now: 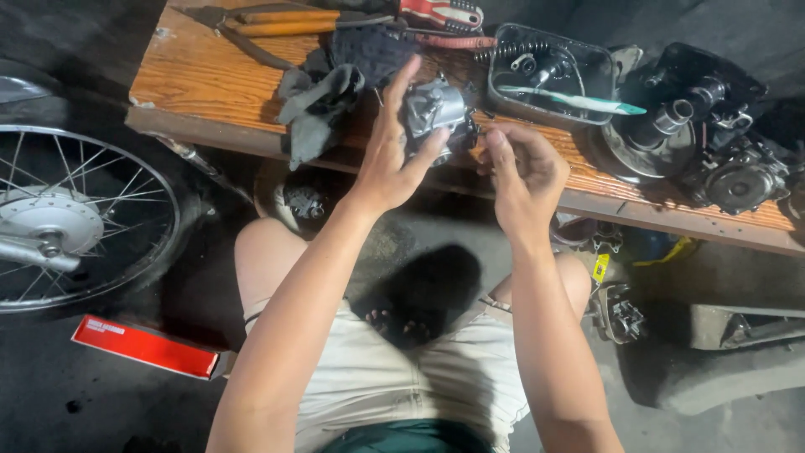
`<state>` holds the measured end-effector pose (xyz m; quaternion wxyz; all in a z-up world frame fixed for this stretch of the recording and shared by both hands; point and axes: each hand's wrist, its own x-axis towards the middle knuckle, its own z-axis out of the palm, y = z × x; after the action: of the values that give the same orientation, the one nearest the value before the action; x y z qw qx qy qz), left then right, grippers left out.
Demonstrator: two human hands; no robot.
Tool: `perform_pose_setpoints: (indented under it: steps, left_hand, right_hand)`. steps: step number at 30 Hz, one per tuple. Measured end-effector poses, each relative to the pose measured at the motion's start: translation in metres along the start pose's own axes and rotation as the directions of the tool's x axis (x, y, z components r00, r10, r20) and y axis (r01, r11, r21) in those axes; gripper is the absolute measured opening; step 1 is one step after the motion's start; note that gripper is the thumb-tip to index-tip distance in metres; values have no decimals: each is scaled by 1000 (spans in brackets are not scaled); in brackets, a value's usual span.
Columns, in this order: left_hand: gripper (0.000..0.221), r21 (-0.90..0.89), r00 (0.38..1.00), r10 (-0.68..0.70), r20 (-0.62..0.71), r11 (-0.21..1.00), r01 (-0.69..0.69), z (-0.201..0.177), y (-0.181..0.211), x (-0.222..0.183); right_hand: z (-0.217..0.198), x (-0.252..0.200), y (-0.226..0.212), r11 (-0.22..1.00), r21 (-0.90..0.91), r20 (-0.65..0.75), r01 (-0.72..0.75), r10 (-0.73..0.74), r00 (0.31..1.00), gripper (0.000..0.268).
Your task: Disassembling a motorcycle carburetor to inspect and clean internal components.
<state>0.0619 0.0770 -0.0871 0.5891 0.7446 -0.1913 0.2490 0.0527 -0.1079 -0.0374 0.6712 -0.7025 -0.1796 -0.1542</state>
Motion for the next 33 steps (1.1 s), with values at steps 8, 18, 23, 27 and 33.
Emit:
perform_pose_setpoints:
  steps: [8,18,23,27,33]
  left_hand:
    - [66,186,999,-36,-1,982,35,0,3,5]
    - [69,235,1000,1,-18,972,3,-1,7,5]
    - [76,253,999,-37,21,967,30,-1,2,4]
    - [84,280,995,-85,47,958,68,-1,-3,3]
    - [82,269,999,40,13,962,-43,2,-14,0]
  right_hand:
    - [9,21,-26,900,-309,193,308,-258,947,13]
    - [7,32,-42,750,-517,330,413,-271,904,6]
    - [6,40,-55,592,-655,425,469,-224,877,7]
    - [10,42,-51,601,-654,423,459,-213,881,9]
    - [12,33,-43,773,-544,293,327,-190,937,14]
